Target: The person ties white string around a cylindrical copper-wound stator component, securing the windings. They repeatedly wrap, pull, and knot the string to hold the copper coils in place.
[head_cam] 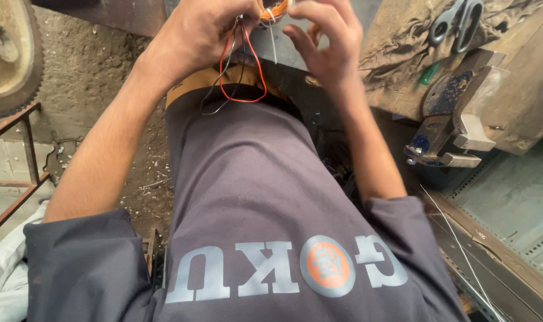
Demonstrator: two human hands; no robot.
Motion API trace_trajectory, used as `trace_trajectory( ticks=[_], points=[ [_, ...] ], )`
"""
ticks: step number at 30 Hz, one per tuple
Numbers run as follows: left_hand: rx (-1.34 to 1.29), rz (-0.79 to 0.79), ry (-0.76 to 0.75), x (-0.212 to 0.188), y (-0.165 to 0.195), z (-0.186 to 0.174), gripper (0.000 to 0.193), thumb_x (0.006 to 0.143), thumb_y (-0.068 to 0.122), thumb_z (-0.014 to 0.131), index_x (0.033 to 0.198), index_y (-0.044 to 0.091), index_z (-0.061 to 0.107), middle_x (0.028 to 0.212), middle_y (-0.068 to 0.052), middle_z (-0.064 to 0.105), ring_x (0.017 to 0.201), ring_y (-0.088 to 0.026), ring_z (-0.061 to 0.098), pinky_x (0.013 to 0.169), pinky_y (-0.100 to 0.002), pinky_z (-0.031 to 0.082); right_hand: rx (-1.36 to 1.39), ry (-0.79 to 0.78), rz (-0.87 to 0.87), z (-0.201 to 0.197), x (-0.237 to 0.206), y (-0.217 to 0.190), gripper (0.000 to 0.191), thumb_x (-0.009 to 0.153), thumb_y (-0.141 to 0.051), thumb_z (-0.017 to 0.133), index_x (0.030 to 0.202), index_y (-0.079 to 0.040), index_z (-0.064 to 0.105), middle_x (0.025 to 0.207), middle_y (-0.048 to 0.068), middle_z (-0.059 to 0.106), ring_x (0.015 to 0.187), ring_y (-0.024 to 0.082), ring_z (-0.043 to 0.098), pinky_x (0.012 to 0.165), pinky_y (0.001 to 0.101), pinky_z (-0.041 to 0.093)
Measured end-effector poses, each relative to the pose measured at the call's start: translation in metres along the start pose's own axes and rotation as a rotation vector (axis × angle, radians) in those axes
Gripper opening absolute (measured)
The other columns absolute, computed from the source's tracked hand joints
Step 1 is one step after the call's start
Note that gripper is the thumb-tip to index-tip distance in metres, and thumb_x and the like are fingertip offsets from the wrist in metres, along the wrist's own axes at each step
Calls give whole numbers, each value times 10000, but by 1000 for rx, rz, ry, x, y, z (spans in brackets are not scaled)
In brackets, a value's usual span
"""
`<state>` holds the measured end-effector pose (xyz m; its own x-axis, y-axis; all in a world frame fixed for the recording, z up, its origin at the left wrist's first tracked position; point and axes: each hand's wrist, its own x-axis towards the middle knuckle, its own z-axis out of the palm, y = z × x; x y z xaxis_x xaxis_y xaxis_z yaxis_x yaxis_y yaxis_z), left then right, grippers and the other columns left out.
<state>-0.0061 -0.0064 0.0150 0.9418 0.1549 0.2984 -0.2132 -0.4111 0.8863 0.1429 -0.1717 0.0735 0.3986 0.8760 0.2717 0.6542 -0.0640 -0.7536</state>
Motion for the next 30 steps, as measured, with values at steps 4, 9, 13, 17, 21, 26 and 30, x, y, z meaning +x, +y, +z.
trace_trajectory(
  ticks=[4,9,13,17,21,26,30],
  points=[
    [-76,-9,5,-5,-9,2,165,965,-129,690,1003,-1,592,926,-93,645,814,-211,658,727,-333,513,540,80,673,41,-55,-12,171,1051,-168,604,1186,-66,573,1033,-38,609,848,24,568,701,175,472],
    [-83,15,10,-10,-17,5,175,958,-146,675,1005,-5,583,962,-91,651,838,-226,657,764,-347,516,693,-177,787,33,-91,-10,310,1185,-283,510,1082,-15,627,837,-32,490,768,32,391,670,174,324],
    [-80,0,-9,-8,-19,5,193,932,-154,674,988,-11,558,942,-99,626,840,-250,639,729,-339,506,548,-24,452,23,-83,-11,342,1169,-304,492,1037,-22,636,924,10,564,806,83,483,768,234,434],
    [-77,38,14,-7,-18,5,187,952,-147,670,1004,-1,564,965,-96,632,880,-244,663,753,-340,516,765,243,127,44,-71,-4,360,1130,-353,477,961,-56,588,874,41,532,765,143,497,805,347,506],
    [-40,-13,-18,-7,-13,-1,181,938,-121,685,1005,4,574,966,-88,652,880,-245,665,743,-351,513,337,263,357,47,-61,9,391,1144,-352,465,939,-62,630,826,25,514,636,95,462,594,222,382],
    [-50,-85,-9,2,-3,-2,164,1003,-48,724,1108,28,623,983,-88,665,850,-240,682,732,-348,540,-18,92,149,26,-45,12,156,1088,-112,639,1194,0,662,913,89,541,763,153,516,655,314,468],
    [-12,-12,34,-1,3,0,169,994,-21,752,1108,40,643,1055,-82,690,953,-274,702,800,-368,556,-168,-79,-12,14,-24,7,374,992,29,746,1351,3,644,1014,103,548,910,222,569,791,366,502]
  ],
)
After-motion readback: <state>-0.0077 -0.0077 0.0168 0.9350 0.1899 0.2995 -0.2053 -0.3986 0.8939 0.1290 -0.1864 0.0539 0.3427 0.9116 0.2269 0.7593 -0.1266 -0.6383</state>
